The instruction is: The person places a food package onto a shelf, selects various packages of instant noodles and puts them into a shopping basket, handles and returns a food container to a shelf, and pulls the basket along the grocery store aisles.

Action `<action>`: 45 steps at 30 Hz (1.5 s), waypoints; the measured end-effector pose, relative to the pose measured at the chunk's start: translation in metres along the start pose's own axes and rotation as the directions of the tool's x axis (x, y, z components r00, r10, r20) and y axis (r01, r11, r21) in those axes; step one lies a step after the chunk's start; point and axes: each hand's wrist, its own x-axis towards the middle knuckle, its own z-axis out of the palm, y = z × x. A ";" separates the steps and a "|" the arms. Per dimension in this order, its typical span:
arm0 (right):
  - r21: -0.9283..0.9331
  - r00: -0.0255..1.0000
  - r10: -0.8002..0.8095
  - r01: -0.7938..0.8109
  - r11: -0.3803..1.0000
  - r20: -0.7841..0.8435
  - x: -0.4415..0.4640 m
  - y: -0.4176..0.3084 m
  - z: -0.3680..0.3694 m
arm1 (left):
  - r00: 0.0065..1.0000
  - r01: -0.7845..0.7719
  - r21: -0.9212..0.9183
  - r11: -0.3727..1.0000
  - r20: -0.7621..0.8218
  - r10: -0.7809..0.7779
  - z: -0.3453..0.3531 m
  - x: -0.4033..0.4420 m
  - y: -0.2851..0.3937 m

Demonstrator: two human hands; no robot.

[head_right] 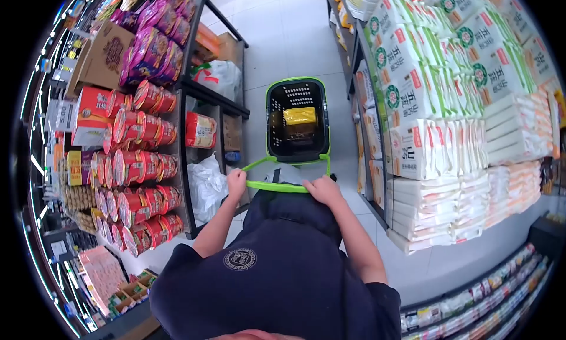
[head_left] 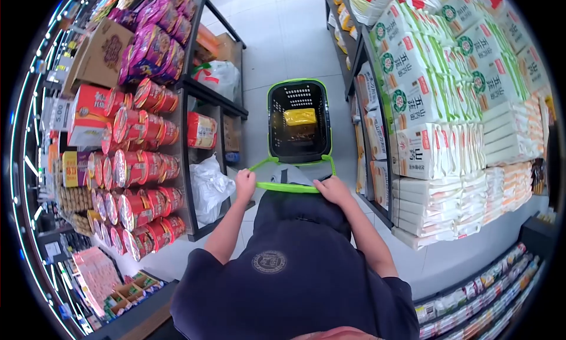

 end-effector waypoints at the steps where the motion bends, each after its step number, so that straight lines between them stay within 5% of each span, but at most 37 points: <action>1: 0.023 0.999 0.044 -0.043 0.999 -0.033 0.006 0.001 0.000 | 1.000 -0.007 0.017 1.000 0.019 0.007 0.001 0.008 0.003; 11: 0.154 0.886 -0.031 0.114 0.981 -0.463 0.052 0.042 0.019 | 0.974 -0.216 0.049 0.975 0.086 0.212 0.033 0.058 0.008; 13: 0.095 0.826 -0.067 0.145 0.985 -0.559 0.072 0.054 0.028 | 0.971 -0.147 0.005 0.989 0.190 0.143 0.043 0.063 -0.005; 16: -0.033 0.907 -0.066 0.058 0.998 -0.415 0.108 0.055 0.018 | 0.876 -0.127 -0.164 0.978 0.445 0.188 0.067 0.078 -0.042; 18: -0.363 0.966 0.240 -0.258 0.895 -0.095 0.133 0.034 0.008 | 0.798 -0.134 -0.193 0.972 0.560 0.221 0.077 0.097 -0.055; 21: -0.482 0.962 0.269 -0.218 0.849 0.038 0.185 -0.004 0.008 | 0.793 -0.099 -0.192 0.976 0.577 0.194 0.073 0.138 -0.047; 23: -0.543 0.957 0.250 -0.134 0.829 0.146 0.222 -0.052 0.004 | 0.671 -0.221 -0.206 0.953 0.677 0.302 0.078 0.168 -0.052; 27: -0.474 0.917 0.343 -0.214 0.854 0.205 0.275 -0.095 0.017 | 0.725 -0.246 -0.144 0.959 0.629 0.280 0.054 0.193 -0.073; 29: -0.467 0.957 0.262 -0.179 0.866 0.121 0.294 -0.068 0.022 | 0.844 -0.224 -0.252 0.941 0.434 0.317 0.062 0.201 -0.111; 31: -0.467 0.956 0.276 -0.198 0.862 0.104 0.302 -0.054 0.018 | 0.888 0.125 -0.263 0.957 0.459 0.010 0.056 0.198 -0.156; 33: -0.466 0.954 0.284 -0.209 0.860 0.096 0.308 -0.045 0.011 | 0.681 0.531 -0.181 0.828 0.672 -0.291 0.041 0.189 -0.216; 34: -0.471 0.967 0.241 -0.172 0.865 0.088 0.313 -0.040 0.008 | 0.736 0.494 -0.071 0.867 0.564 -0.374 0.030 0.174 -0.242; 35: -0.474 0.978 0.195 -0.136 0.870 0.079 0.319 -0.037 0.006 | 0.724 0.454 0.022 0.891 0.575 -0.382 0.008 0.160 -0.263; 36: -0.470 0.979 0.185 -0.123 0.874 0.088 0.325 -0.037 0.003 | 0.660 0.543 0.179 0.820 0.512 -0.549 0.008 0.141 -0.291; 37: -0.449 0.973 0.206 -0.139 0.883 0.104 0.331 -0.040 -0.002 | 0.690 0.540 0.243 0.806 0.421 -0.589 0.061 0.101 -0.373; 38: -0.427 0.966 0.227 -0.156 0.891 0.121 0.337 -0.037 -0.006 | 0.587 0.594 0.295 0.748 0.478 -0.654 0.007 0.094 -0.352; 41: -0.470 0.989 0.127 -0.076 0.880 0.078 0.351 -0.024 -0.024 | 0.551 0.680 0.327 0.656 0.363 -0.751 -0.021 0.060 -0.345; 43: -0.479 0.995 0.093 -0.066 0.876 0.033 0.359 -0.006 -0.038 | 0.559 0.400 0.458 0.794 0.564 -0.607 -0.015 0.050 -0.340; 45: -0.432 0.991 0.120 -0.082 0.898 0.061 0.376 0.013 -0.060 | 0.583 0.418 0.441 0.794 0.540 -0.607 0.000 0.057 -0.311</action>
